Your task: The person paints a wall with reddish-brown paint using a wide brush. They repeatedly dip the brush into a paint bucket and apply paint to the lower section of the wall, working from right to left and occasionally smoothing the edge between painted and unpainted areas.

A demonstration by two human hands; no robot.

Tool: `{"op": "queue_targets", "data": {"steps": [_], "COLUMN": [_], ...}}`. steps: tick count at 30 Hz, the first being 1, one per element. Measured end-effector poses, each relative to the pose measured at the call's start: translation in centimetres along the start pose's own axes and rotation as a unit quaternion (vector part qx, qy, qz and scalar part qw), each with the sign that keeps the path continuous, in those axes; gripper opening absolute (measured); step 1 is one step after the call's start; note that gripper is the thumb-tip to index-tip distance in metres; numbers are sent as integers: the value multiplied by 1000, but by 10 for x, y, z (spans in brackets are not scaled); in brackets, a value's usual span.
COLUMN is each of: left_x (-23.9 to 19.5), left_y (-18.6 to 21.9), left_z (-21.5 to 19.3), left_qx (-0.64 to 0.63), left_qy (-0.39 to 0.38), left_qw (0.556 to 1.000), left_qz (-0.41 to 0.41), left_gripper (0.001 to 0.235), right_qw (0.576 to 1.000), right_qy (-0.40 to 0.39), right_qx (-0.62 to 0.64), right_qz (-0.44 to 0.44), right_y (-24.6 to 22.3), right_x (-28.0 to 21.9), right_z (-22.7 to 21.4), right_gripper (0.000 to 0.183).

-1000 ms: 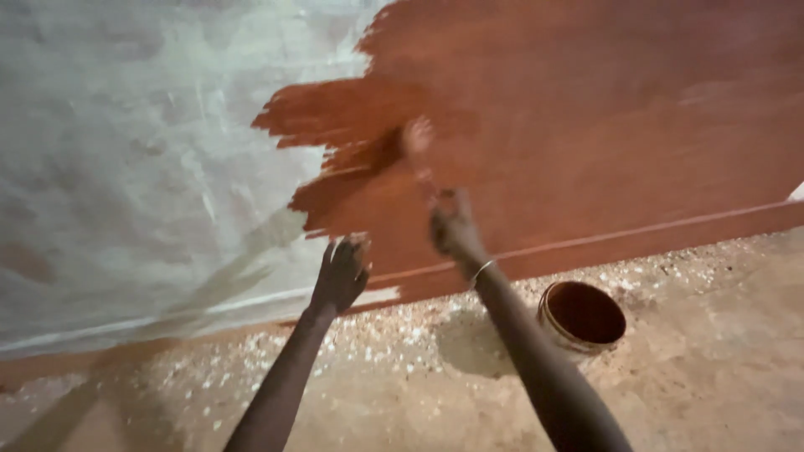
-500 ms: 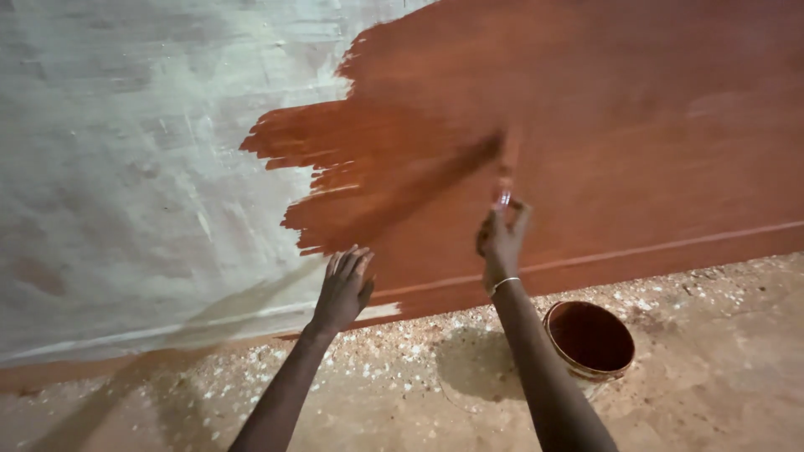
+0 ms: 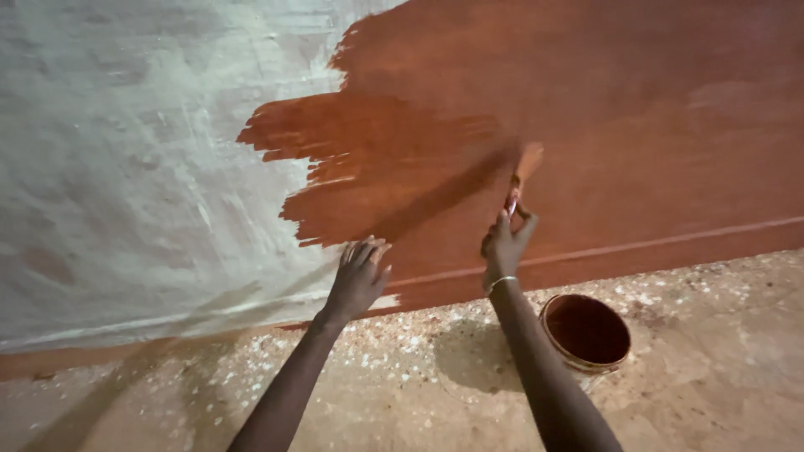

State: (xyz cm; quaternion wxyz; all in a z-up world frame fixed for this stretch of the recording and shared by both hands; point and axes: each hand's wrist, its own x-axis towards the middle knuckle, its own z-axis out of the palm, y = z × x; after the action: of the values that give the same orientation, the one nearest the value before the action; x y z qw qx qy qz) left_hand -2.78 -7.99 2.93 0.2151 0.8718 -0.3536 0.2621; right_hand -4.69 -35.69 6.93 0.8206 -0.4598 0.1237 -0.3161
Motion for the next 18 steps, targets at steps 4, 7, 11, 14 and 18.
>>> {"op": "queue_targets", "data": {"steps": [4,7,11,14,18], "left_x": [9,8,20,26,34], "left_y": [-2,3,12,20,24], "left_z": [14,30,32,24,12], "left_qx": [19,19,19,6,1], "left_qy": [-6,23,6,-6,15], "left_qw": [1000,999,1000,1000,1000], "left_qz": [-2,23,-1,-14,-4], "left_gripper": [45,46,49,46,50], "right_qw": [988,924,941,994,998], "right_qy": [-100,-316,-249,-76,61], "right_qx": [-101,-188,-194,-58,-10], "right_qz": [65,105,122,49,-14], "right_y": [20,27,9,-10,-25], "right_x": [-4,-11,-4,11,21], "right_z": [3,5,-2,-23,-24], "right_gripper": [31,31,28,29,31]}}
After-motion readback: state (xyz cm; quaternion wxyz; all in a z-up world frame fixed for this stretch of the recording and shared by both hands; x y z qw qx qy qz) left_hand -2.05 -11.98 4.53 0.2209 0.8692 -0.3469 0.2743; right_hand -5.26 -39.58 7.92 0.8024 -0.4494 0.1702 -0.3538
